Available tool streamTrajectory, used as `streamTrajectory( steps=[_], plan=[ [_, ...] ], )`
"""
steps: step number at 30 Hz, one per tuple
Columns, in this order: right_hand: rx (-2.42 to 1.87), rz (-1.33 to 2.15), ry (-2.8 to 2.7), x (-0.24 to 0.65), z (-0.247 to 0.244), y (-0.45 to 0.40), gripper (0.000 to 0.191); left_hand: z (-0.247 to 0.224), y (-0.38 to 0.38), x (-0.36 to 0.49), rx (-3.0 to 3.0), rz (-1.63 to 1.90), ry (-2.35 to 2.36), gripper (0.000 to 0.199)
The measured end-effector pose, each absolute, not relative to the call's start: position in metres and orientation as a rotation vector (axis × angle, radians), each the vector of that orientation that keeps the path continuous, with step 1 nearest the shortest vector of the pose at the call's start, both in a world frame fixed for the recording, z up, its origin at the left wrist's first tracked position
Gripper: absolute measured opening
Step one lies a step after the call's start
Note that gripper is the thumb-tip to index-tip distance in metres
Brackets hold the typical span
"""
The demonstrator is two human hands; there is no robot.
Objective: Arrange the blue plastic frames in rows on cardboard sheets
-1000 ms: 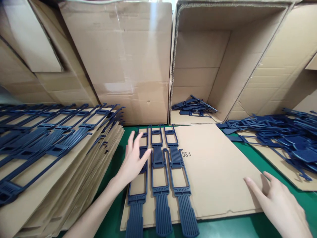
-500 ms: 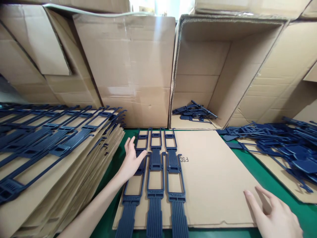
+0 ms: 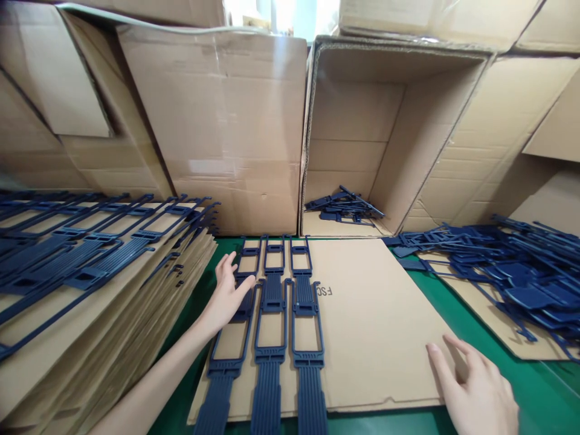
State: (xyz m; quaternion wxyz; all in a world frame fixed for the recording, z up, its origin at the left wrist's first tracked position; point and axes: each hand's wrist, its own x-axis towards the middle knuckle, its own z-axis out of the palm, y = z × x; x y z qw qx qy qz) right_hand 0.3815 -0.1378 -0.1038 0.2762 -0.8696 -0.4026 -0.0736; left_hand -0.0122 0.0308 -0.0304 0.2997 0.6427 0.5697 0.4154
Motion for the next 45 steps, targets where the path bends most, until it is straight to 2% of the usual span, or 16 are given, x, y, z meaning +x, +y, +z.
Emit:
streamTrajectory(
  steps=[4,10,14,16,20,23,26,35,39,45],
  plan=[
    [-2.318,-0.117,-1.098,0.38,-0.102,-0.137,0.064,-0.029,0.032,-0.014,1.711,1.101,1.538,0.075],
    [-2.236,-0.131,-1.103,0.375,-0.099,-0.135,0.06,-0.029,0.039,-0.021,1.713,1.11,1.609,0.079],
    [-2.177,-0.178,-1.127,0.372,-0.1,-0.134,0.059,-0.021,0.041,-0.022,1.985,1.1,1.691,0.073],
    [-2.155,-0.19,-1.132,0.371,-0.101,-0.134,0.059,-0.009,0.035,-0.015,2.276,0.967,1.625,0.062],
    [-2.137,-0.196,-1.116,0.371,-0.101,-0.134,0.058,0.02,0.023,0.015,2.713,0.416,1.17,0.049],
    [-2.111,-0.204,-1.12,0.369,-0.1,-0.134,0.056,0.033,0.023,0.042,2.775,0.153,0.922,0.053],
    [-2.093,-0.209,-1.122,0.367,-0.098,-0.133,0.056,0.036,0.031,0.062,2.744,0.036,0.884,0.06],
    [-2.06,-0.197,-1.145,0.368,-0.099,-0.132,0.049,0.011,0.052,0.076,2.679,0.104,0.774,0.068],
    [-2.067,-0.19,-1.14,0.368,-0.097,-0.132,0.049,0.004,0.051,0.076,2.663,0.023,0.771,0.065],
    [-2.075,-0.168,-1.158,0.371,-0.1,-0.133,0.05,0.005,0.049,0.078,2.659,-0.042,0.809,0.071]
  ],
)
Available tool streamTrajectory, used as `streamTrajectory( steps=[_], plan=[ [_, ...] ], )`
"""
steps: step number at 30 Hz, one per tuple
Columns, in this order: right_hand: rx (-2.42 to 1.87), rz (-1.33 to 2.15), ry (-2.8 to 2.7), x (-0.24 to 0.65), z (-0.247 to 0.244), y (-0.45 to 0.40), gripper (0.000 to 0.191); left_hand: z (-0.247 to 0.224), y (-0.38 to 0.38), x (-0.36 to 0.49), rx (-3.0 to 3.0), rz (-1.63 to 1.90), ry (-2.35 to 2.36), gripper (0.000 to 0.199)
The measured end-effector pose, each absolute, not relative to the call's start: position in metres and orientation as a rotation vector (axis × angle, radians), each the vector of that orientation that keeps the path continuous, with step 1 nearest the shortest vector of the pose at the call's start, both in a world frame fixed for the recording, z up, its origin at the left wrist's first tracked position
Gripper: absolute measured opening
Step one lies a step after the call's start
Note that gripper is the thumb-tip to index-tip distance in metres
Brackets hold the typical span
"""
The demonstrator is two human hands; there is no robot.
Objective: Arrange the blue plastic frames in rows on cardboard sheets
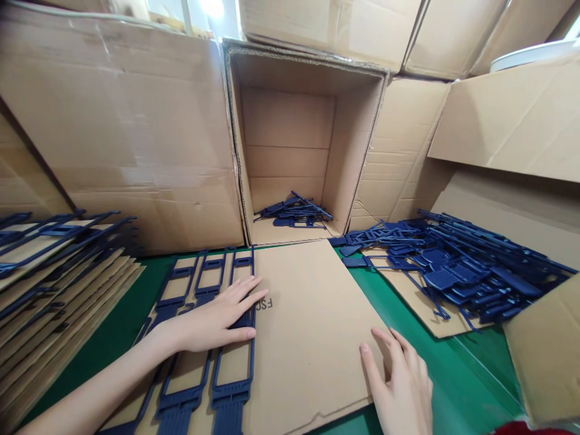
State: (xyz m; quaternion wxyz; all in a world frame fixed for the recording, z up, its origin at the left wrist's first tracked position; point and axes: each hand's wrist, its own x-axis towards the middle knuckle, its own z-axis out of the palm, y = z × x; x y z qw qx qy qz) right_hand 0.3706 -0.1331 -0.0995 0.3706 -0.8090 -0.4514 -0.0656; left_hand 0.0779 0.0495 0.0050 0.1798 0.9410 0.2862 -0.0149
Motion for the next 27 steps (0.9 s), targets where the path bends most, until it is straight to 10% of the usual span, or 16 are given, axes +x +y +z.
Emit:
streamTrajectory(
  steps=[27],
  plan=[
    [-2.082,-0.167,-1.152,0.371,-0.099,-0.136,0.05,-0.004,0.053,0.075,2.646,0.105,0.761,0.074]
  ],
)
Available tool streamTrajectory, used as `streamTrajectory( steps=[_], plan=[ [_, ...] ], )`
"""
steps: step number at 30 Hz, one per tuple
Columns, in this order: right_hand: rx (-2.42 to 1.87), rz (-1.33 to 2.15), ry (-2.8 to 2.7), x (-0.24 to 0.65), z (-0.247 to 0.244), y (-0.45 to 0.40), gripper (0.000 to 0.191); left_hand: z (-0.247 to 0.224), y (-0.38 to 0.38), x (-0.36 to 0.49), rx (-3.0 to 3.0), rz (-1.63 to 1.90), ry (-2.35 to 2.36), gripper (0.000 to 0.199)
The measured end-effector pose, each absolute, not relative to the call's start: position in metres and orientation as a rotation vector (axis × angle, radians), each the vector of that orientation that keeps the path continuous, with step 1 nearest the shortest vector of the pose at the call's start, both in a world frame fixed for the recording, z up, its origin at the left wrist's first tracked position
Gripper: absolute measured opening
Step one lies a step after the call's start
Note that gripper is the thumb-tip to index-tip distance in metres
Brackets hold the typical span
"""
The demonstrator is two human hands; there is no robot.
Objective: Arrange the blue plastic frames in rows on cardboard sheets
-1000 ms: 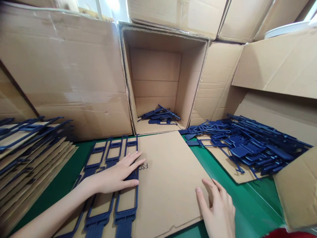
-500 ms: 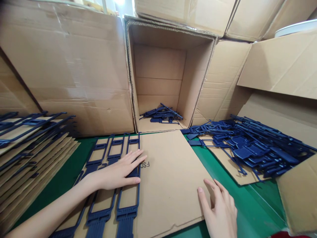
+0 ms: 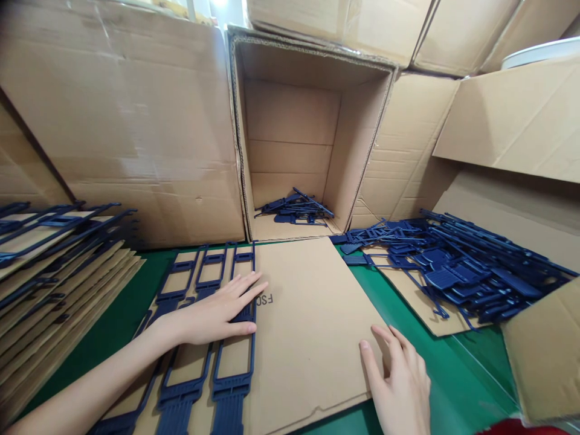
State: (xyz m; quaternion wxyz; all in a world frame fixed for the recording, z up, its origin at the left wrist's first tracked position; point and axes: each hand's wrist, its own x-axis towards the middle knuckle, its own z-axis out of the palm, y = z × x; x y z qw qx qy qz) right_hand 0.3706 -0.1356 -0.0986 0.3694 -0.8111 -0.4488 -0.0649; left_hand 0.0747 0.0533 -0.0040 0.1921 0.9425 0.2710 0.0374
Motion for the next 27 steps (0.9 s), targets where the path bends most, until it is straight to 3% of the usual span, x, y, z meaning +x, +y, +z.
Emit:
streamTrajectory(
  steps=[16,22,27],
  plan=[
    [-2.126,-0.172,-1.194,0.373,-0.096,-0.138,0.05,-0.004,0.053,0.077,2.656,-0.004,0.782,0.074],
    [-2.065,-0.171,-1.411,0.421,-0.051,-0.111,0.047,-0.008,0.054,0.078,2.654,0.007,0.772,0.075],
    [-2.236,-0.136,-1.626,0.464,-0.015,-0.038,0.03,-0.002,0.052,0.081,2.675,-0.089,0.807,0.076]
  ],
)
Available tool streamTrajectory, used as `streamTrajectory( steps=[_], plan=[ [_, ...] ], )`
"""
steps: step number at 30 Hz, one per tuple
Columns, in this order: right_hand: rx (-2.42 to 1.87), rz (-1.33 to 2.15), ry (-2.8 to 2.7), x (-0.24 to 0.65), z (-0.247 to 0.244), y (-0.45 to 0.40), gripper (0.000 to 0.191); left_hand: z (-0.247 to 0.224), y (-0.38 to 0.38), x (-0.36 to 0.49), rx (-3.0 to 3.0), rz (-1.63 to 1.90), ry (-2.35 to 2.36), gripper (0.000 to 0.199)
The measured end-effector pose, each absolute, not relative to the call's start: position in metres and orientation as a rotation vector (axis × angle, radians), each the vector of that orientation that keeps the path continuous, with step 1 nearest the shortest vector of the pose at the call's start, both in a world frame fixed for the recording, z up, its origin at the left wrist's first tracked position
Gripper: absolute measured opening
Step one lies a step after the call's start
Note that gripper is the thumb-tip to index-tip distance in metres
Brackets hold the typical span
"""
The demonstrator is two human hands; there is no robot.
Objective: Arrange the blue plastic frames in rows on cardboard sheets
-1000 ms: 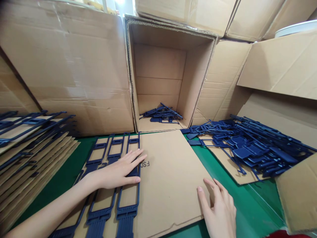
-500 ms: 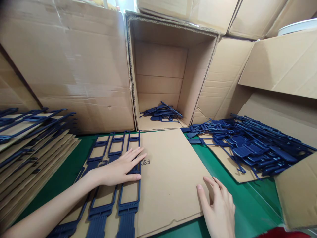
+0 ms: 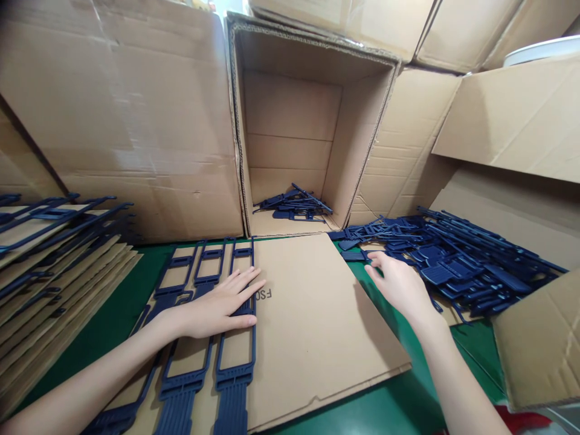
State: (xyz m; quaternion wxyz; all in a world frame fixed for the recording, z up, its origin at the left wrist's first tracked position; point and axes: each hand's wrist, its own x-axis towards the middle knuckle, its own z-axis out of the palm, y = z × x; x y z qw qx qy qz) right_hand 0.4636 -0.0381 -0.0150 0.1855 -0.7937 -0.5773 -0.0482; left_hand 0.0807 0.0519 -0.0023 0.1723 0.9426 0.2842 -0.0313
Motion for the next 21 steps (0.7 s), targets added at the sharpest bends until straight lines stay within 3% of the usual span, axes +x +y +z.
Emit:
streamTrajectory(
  steps=[5,10,21],
  plan=[
    [-2.522,-0.299,-1.662,0.475,-0.034,0.009,0.034,0.002,0.051,0.081,2.736,-0.196,0.818,0.077],
    [-2.474,-0.303,-1.628,0.477,-0.06,0.013,0.032,0.0,0.053,0.081,2.74,-0.226,0.828,0.078],
    [-2.322,-0.308,-1.567,0.489,-0.07,0.016,0.026,-0.002,0.056,0.08,2.751,-0.214,0.822,0.079]
  ],
)
